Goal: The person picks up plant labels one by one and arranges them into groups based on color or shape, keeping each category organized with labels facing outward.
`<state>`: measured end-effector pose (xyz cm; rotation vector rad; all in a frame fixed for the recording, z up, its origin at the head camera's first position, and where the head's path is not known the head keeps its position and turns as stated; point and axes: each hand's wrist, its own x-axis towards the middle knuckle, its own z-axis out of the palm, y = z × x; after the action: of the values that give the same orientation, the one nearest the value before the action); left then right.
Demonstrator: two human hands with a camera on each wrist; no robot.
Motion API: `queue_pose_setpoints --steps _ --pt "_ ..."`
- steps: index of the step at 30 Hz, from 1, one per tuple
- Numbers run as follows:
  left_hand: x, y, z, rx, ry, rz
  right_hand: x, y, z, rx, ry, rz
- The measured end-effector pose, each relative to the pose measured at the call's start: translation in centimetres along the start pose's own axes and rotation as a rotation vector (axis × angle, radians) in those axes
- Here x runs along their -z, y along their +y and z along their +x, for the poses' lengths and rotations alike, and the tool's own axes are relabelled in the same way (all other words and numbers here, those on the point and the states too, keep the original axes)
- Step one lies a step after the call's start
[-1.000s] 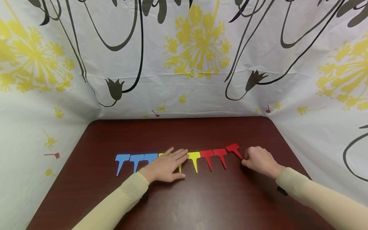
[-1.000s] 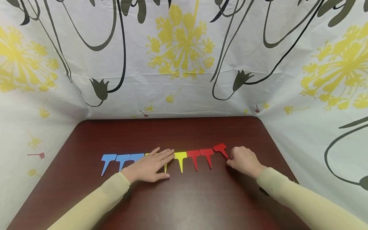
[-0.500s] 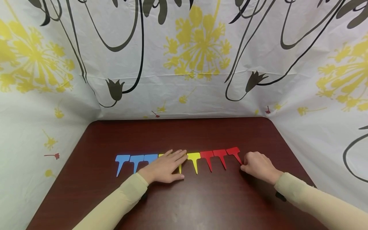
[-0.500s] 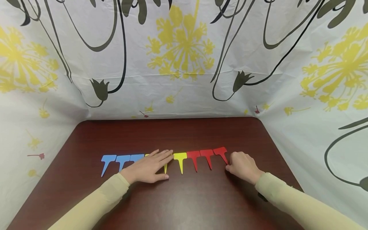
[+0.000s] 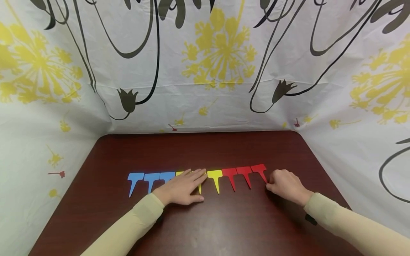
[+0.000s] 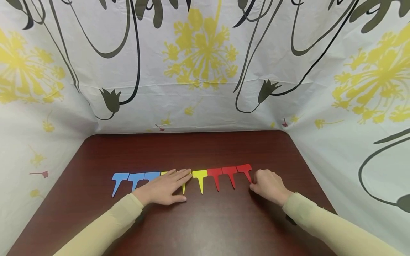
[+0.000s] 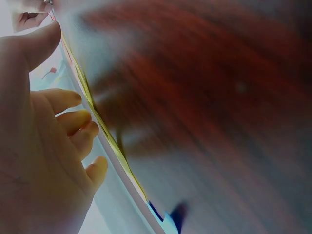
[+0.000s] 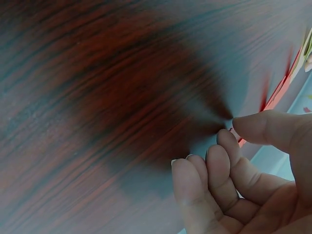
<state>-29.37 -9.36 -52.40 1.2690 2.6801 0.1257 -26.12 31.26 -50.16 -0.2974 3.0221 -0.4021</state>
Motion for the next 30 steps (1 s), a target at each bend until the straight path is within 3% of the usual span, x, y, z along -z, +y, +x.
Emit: queue_pose_setpoints --steps 23,30 --pt "0.1 0.1 0.2 -0.017 0.000 0.018 -0.7 -0.5 0.5 -0.038 0.041 -0.001" --pt "1.2 -0.4 0.0 -0.004 0.067 0.011 -0.5 -0.5 0.3 -0.047 0.046 -0.002"
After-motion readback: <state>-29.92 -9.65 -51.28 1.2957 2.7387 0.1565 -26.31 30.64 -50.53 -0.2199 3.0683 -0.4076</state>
